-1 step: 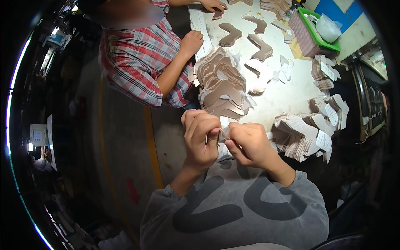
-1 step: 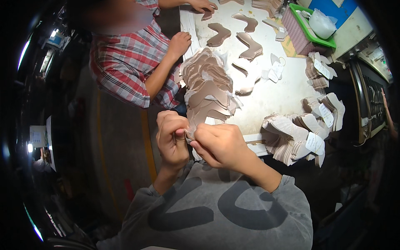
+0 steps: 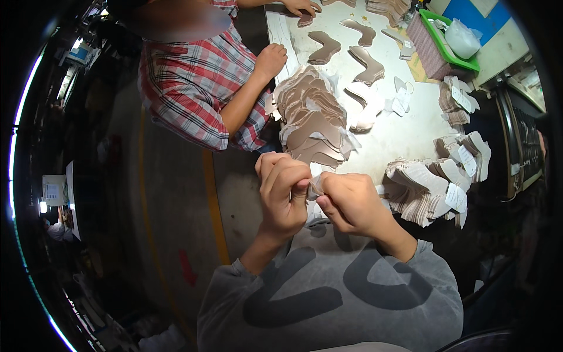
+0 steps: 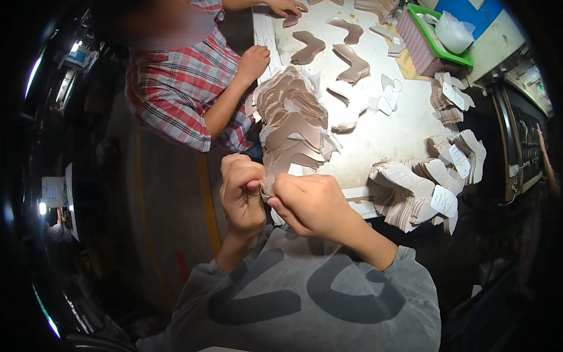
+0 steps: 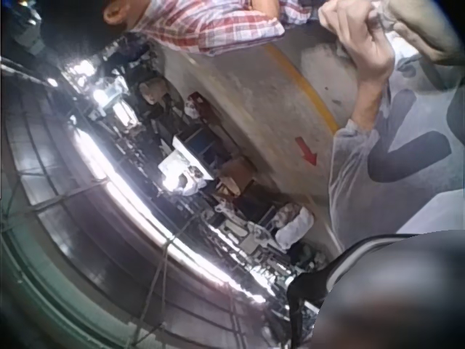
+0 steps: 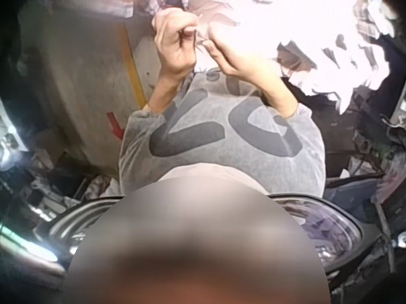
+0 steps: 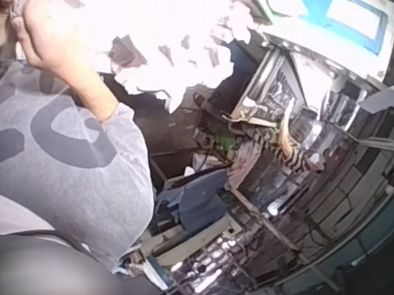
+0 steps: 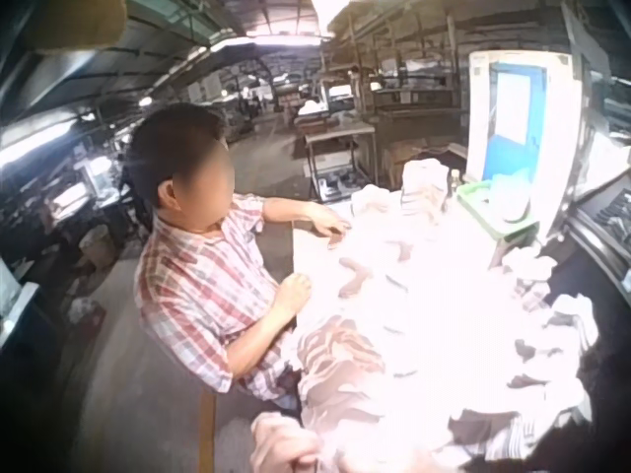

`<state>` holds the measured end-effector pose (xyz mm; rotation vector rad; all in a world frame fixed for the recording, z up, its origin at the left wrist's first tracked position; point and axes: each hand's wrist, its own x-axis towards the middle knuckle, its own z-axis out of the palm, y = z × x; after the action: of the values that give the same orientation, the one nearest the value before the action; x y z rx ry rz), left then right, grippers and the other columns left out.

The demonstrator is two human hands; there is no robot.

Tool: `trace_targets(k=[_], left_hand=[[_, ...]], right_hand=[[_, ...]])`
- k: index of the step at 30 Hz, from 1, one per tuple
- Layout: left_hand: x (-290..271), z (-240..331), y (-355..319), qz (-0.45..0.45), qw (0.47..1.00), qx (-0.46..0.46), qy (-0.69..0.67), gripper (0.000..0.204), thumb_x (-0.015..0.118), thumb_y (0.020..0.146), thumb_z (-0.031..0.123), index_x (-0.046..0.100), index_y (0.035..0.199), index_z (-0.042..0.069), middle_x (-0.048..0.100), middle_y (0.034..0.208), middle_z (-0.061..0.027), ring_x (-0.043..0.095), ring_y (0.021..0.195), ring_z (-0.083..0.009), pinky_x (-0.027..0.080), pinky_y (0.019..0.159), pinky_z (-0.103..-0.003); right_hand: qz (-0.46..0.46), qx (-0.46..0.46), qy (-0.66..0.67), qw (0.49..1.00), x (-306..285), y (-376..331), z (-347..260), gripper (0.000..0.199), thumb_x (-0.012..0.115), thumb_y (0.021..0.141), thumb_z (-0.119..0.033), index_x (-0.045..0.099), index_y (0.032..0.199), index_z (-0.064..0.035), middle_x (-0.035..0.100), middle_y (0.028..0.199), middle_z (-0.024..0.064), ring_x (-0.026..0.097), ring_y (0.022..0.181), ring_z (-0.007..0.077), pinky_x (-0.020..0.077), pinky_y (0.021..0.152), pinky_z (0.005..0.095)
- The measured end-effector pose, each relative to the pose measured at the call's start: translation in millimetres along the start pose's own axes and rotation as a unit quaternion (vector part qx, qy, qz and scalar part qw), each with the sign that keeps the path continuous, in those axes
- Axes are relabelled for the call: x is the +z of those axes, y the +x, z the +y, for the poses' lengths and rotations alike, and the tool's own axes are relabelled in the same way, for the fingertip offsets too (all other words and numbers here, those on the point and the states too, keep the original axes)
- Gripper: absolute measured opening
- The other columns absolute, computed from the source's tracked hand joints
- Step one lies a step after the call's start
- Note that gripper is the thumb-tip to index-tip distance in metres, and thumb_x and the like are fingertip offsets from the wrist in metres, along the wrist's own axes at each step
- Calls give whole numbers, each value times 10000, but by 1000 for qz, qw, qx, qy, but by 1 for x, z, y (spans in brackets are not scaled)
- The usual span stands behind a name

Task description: The person repeatedly picks up beige shoe insoles from a table, peels off a white paper liner from each insole, and places the insole back on the table. The person works one at a time, handling each insole with both hands.

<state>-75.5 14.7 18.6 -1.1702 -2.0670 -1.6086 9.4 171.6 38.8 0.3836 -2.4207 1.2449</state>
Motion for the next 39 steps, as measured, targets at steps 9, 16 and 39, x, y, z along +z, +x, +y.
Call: trace_targets(k=[9, 16, 39], left_hand=[[-4, -4, 6, -44, 998, 11, -38, 134, 648, 1008, 219, 626, 949, 101, 633, 854, -26, 517, 873, -278, 383, 879, -420], [-2, -3, 6, -42, 996, 28, -73, 107, 665, 993, 194, 642, 966, 94, 631, 849, -22, 532, 867, -272, 401, 879, -429], [12, 6, -18, -35, 996, -59, -56, 177, 665, 1004, 130, 582, 874, 43, 613, 793, -84, 555, 765, -280, 467, 701, -380]], right_hand=[[-23, 2, 20, 1000, -13, 6, -11, 187, 749, 867, -62, 567, 830, -40, 530, 698, 88, 550, 548, 292, 438, 521, 380], [27, -12, 69, 997, -6, 3, -12, 173, 762, 827, -3, 594, 790, -25, 538, 644, 79, 542, 511, 257, 420, 493, 360], [164, 117, 112, 973, 27, -15, 11, 313, 629, 1003, -84, 508, 723, -16, 470, 600, 103, 482, 476, 262, 380, 474, 386]])
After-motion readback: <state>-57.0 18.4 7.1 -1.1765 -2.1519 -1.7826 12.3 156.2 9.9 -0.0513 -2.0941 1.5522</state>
